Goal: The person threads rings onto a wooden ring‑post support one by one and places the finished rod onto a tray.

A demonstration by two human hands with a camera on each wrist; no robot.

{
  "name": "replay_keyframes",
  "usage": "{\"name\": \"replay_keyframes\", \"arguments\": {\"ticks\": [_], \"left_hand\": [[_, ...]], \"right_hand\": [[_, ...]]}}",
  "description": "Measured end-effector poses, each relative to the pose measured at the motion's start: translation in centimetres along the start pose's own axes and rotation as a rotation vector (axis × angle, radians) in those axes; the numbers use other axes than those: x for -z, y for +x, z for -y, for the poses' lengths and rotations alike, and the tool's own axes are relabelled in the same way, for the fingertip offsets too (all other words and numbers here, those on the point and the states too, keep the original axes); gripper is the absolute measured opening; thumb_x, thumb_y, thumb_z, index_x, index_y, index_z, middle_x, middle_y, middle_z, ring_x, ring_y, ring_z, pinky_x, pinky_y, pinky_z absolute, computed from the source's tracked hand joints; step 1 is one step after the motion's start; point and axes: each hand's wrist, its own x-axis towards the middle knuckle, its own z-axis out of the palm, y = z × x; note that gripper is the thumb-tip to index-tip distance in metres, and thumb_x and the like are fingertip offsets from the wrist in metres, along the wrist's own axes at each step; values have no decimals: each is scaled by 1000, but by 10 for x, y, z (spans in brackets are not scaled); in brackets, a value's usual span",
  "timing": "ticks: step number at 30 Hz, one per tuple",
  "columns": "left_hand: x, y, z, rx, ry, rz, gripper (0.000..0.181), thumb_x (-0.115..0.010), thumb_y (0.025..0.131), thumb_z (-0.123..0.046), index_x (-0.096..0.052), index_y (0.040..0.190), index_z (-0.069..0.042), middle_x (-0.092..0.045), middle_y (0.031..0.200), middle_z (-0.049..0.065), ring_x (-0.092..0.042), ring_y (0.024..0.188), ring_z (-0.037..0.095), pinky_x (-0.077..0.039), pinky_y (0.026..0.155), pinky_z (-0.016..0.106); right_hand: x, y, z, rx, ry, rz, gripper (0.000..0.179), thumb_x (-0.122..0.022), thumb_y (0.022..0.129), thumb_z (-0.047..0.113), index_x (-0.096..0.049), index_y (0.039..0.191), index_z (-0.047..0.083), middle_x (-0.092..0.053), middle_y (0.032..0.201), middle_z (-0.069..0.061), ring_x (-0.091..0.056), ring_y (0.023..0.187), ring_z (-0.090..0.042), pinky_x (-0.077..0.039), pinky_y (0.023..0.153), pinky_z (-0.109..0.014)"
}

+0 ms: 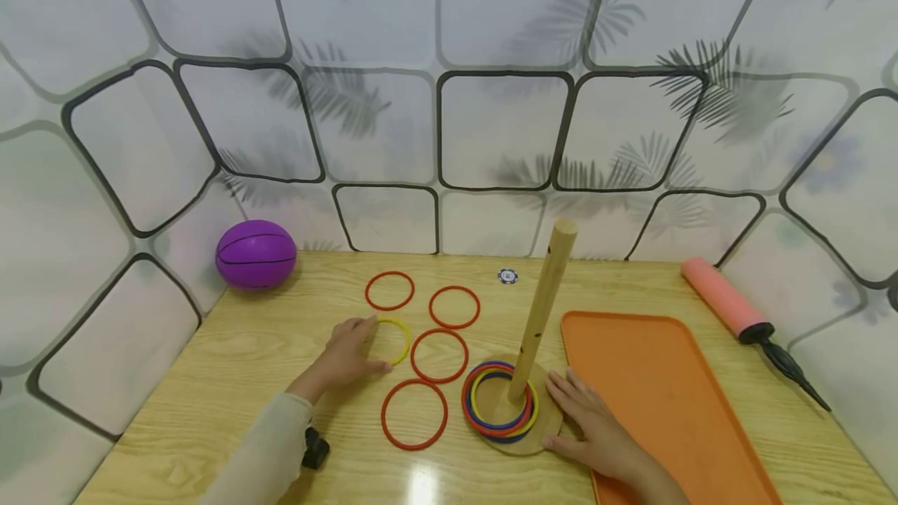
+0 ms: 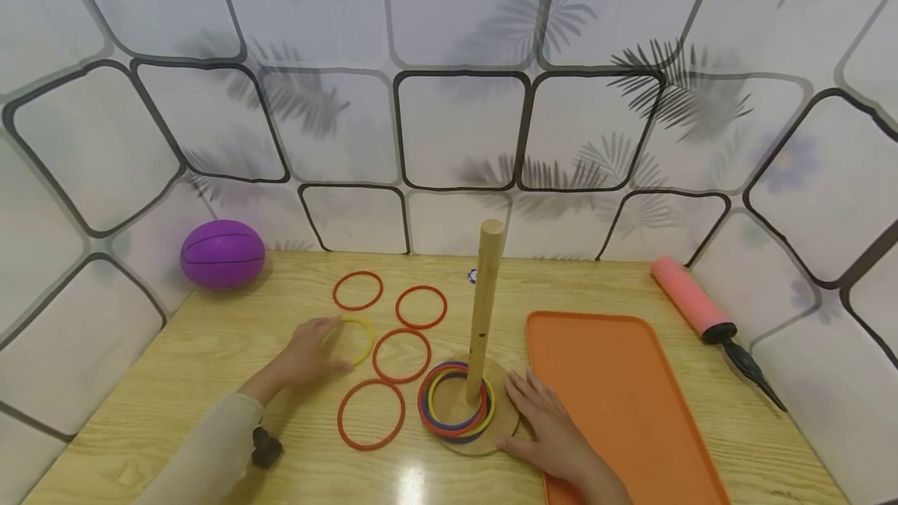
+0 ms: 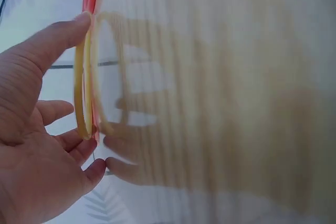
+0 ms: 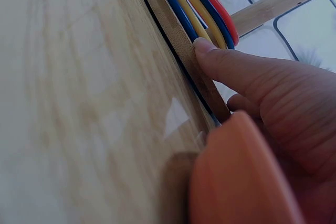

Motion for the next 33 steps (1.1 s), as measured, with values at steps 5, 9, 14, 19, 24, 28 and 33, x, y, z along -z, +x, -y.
{"name": "replay_keyframes", "arguments": {"ticks": [5, 9, 14, 19, 24, 28, 33], "left_hand": [[3, -9, 5, 23, -47, -12, 93, -80, 75, -34, -32, 144, 5, -36, 136, 27, -26, 127, 44, -32, 100, 57], [9, -15, 2, 40, -75, -23, 94, -80, 74, -36, -32, 143, 7, -35, 133, 28, -26, 123, 45, -35, 96, 58], [19, -23, -5, 42, -67, -6, 97, -78, 76, -37, -27, 143, 10, -29, 136, 29, -22, 124, 45, -35, 94, 58], [30, -27, -18, -3, -78, -17, 95, -77, 77, -37, -27, 144, 10, -28, 136, 26, -20, 123, 42, -35, 93, 58], [43, -31, -36, -92, -89, -36, 91, -76, 79, -35, -28, 145, 6, -30, 135, 23, -22, 123, 41, -36, 92, 59], [53, -33, -53, -147, -112, -27, 90, -76, 80, -34, -27, 147, 3, -29, 136, 21, -21, 124, 41, -36, 91, 60], [68, -34, -80, -195, -118, -7, 89, -76, 79, -33, -28, 148, -2, -27, 140, 21, -22, 127, 40, -36, 92, 61]], "right_hand": [[-1, -1, -1, 34, -27, -20, 77, -69, 83, 43, -41, 143, 4, -31, 151, -12, -4, 141, -13, 10, 101, -6], [-1, -1, -2, 44, -30, -26, 77, -69, 83, 43, -41, 143, 4, -31, 150, -13, -2, 139, -7, 10, 101, -6], [-1, -1, -1, 36, -28, -28, 77, -69, 83, 43, -41, 143, 4, -31, 150, -12, -3, 140, -9, 10, 101, -6], [-1, 0, 0, 25, -34, -29, 77, -69, 83, 44, -41, 143, 5, -31, 150, -11, -5, 141, -15, 10, 101, -7], [-1, 0, 0, 24, -36, -30, 77, -69, 82, 44, -41, 143, 5, -32, 150, -11, -5, 141, -15, 10, 102, -7], [0, 0, -1, 20, -42, -29, 78, -70, 82, 44, -41, 143, 4, -32, 150, -12, -6, 141, -16, 10, 102, -7], [0, 1, 1, 1, -33, -16, 79, -70, 81, 44, -41, 143, 4, -31, 150, -12, -13, 141, -36, 10, 101, -7]]}}
